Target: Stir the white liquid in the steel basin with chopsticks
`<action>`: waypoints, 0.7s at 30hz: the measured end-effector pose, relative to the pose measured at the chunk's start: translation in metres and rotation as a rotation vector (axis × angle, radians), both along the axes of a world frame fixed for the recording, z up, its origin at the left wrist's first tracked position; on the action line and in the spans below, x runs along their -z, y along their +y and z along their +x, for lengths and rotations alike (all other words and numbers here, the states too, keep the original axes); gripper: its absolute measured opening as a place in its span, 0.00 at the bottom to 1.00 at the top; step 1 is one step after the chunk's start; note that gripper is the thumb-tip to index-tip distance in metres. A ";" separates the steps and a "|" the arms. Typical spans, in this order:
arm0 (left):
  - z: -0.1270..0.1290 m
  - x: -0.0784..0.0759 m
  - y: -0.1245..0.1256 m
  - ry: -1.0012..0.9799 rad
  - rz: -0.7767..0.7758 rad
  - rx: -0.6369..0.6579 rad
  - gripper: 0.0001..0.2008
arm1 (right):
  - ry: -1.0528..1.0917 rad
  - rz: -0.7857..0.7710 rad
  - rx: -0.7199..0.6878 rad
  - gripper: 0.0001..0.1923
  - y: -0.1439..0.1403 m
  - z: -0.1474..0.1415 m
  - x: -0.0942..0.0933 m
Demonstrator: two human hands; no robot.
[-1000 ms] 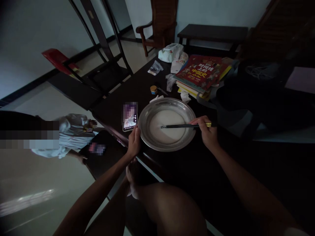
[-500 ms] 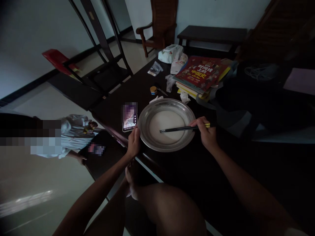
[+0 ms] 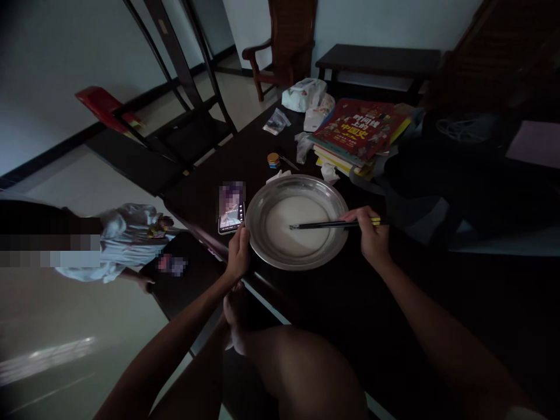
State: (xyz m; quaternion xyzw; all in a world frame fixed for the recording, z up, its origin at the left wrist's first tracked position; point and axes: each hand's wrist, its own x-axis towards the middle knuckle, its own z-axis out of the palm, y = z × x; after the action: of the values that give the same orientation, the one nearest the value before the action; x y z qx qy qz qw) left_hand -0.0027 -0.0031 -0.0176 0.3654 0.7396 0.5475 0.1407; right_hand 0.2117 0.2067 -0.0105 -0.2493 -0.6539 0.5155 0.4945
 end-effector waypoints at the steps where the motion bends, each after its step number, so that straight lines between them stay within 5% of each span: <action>1: 0.000 0.000 0.000 -0.002 -0.001 0.005 0.31 | -0.004 -0.004 -0.005 0.21 0.000 0.000 0.000; 21: 0.002 -0.002 -0.001 0.012 0.000 0.002 0.32 | -0.021 0.014 -0.023 0.21 -0.003 0.001 -0.002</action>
State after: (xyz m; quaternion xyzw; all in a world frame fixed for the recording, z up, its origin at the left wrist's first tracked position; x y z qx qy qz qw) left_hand -0.0002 -0.0046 -0.0153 0.3694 0.7399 0.5453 0.1368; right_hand 0.2128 0.2037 -0.0087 -0.2437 -0.6653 0.5141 0.4834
